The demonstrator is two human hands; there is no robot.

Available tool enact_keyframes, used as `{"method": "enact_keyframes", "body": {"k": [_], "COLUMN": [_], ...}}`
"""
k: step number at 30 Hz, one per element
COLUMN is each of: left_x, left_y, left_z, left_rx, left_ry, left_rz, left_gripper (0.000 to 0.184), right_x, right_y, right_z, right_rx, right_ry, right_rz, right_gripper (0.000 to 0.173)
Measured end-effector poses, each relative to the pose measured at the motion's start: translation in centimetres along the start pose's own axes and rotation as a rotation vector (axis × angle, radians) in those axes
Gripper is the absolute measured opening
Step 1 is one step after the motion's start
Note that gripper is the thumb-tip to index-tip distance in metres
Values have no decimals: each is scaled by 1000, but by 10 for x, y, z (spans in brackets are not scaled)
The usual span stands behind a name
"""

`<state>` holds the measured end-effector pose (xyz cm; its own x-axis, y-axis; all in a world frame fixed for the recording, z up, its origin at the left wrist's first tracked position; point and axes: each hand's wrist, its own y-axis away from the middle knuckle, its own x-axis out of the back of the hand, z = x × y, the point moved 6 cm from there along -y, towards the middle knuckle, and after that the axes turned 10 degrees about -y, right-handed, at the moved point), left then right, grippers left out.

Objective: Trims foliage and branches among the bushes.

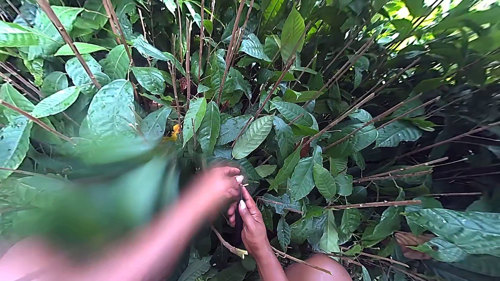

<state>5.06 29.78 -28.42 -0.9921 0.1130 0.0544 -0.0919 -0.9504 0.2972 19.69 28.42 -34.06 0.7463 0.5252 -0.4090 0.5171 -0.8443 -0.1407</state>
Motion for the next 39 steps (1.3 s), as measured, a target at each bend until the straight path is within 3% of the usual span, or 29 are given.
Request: {"method": "enact_keyframes", "body": {"k": [3, 5, 8, 10, 12, 14, 18, 20, 22, 25, 30, 39], "left_x": [14, 27, 34, 25, 4, -15, -6, -2, -9, -24, -26, -26], "left_y": [16, 23, 14, 15, 15, 0, -63, -80, -79, -53, -27, -31], "left_z": [41, 72, 104, 119, 128, 135, 179, 196, 202, 194, 180, 179], "left_rx": [-217, -405, -448, -518, -666, -654, -508, -430, -397, -376, -374, -394], "left_ry": [-209, -174, -97, -239, -426, -505, -75, 62, -26, -200, -82, -97], "left_rz": [229, 448, 542, 627, 585, 440, 357, 306, 264, 180, 127, 119], "left_gripper": [36, 30, 44, 39, 33, 41, 67, 64, 57, 51, 40, 33], "right_x": [-6, -7, -1, 5, 12, 16, 4, 0, 3, 6, -9, -2], "right_y": [-2, -10, -26, -36, -48, -60, -85, -92, -95, -94, -87, -87], "right_z": [-37, -64, -81, -87, -98, -113, -155, -166, -169, -170, -170, -164], "right_rx": [110, 178, 208, 186, 211, 263, 385, 394, 383, 380, 394, 384], "right_ry": [-101, -157, -132, -44, 62, 70, -51, -16, 7, -13, 41, 65], "right_rz": [31, 59, 151, 281, 360, 402, 263, 184, 141, 72, -58, -95], "right_gripper": [58, 53, 51, 50, 49, 49, 48, 49, 48, 48, 48, 48]}}
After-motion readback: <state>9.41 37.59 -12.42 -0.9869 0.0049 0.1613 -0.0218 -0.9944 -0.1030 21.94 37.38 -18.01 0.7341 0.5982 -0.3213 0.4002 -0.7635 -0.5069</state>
